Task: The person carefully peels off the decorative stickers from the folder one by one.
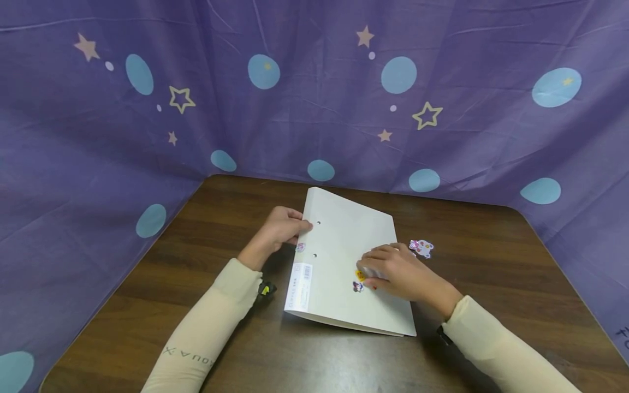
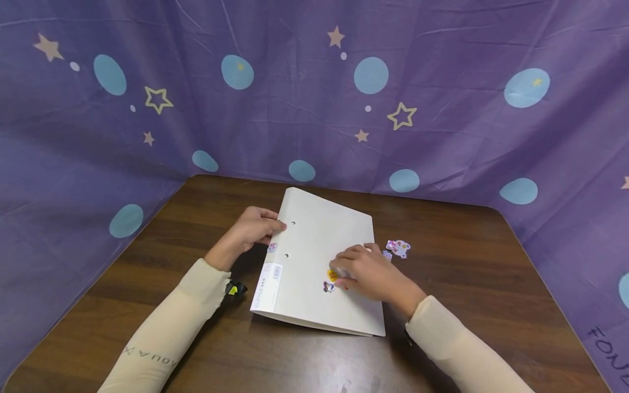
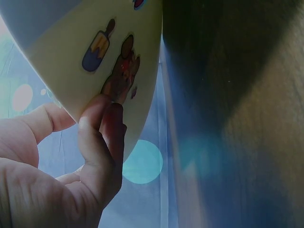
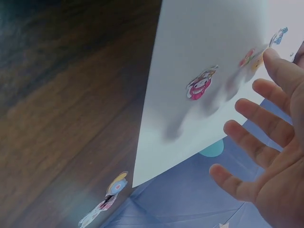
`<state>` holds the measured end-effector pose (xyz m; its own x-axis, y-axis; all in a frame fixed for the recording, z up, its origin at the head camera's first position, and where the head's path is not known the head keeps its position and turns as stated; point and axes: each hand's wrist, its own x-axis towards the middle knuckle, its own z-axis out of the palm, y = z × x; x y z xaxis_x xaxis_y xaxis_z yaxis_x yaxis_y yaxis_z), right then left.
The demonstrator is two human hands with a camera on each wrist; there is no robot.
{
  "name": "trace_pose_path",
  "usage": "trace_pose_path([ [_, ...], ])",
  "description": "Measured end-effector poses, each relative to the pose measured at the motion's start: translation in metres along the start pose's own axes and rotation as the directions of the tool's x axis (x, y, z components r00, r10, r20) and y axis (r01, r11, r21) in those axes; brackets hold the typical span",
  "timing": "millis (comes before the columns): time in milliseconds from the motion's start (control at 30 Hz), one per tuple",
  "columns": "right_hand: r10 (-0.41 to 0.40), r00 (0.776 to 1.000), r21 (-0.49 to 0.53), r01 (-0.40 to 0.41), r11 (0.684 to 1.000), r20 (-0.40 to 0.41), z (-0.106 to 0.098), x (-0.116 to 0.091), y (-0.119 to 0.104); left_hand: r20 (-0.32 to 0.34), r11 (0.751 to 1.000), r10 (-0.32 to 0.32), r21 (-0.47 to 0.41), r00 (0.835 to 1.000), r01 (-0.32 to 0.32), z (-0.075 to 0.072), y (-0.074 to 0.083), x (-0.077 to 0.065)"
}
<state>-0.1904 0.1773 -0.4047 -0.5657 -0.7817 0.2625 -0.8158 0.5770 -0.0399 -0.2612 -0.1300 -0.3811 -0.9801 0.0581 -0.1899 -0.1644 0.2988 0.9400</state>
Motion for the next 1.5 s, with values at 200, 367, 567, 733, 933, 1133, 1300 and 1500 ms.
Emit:
trace_pose_path([
  [200,-0.015,1.0,-0.043,0.016,0.999,0.026,0.0,0.004,-0.005,0.0,1.0,-0.005,-0.003,1.0,0.005,0.0,0.0,0.0],
  [367,-0.012,0.999,-0.062,0.015,0.998,0.042,0.001,0.006,-0.008,-0.003,1.0,-0.008,-0.001,1.0,0.008,-0.001,0.0,0.0],
  [567,-0.04,0.998,-0.121,0.046,0.992,0.047,0.005,0.008,-0.011,-0.007,1.0,-0.012,-0.01,1.0,0.012,0.0,0.0,-0.002],
  [733,-0.071,0.997,-0.175,0.074,0.982,0.025,0.007,0.01,-0.014,-0.001,1.0,-0.003,-0.015,1.0,0.003,0.0,-0.001,-0.002],
  [933,-0.076,0.996,-0.223,0.082,0.971,0.038,0.009,0.012,-0.017,0.002,1.0,-0.001,-0.014,1.0,0.002,0.001,0.0,-0.003],
  [1133,-0.09,0.996,-0.26,0.093,0.961,0.022,0.011,0.013,-0.02,0.002,1.0,-0.004,-0.018,1.0,0.004,0.001,0.001,-0.003],
  [1300,-0.126,0.992,-0.288,0.122,0.95,0.006,0.013,0.014,-0.021,0.006,1.0,-0.002,-0.021,1.0,0.002,0.001,0.0,-0.002],
  [1500,-0.137,0.991,-0.311,0.13,0.941,0.001,0.015,0.014,-0.023,0.005,1.0,-0.002,-0.027,1.0,0.002,0.001,0.0,-0.002],
])
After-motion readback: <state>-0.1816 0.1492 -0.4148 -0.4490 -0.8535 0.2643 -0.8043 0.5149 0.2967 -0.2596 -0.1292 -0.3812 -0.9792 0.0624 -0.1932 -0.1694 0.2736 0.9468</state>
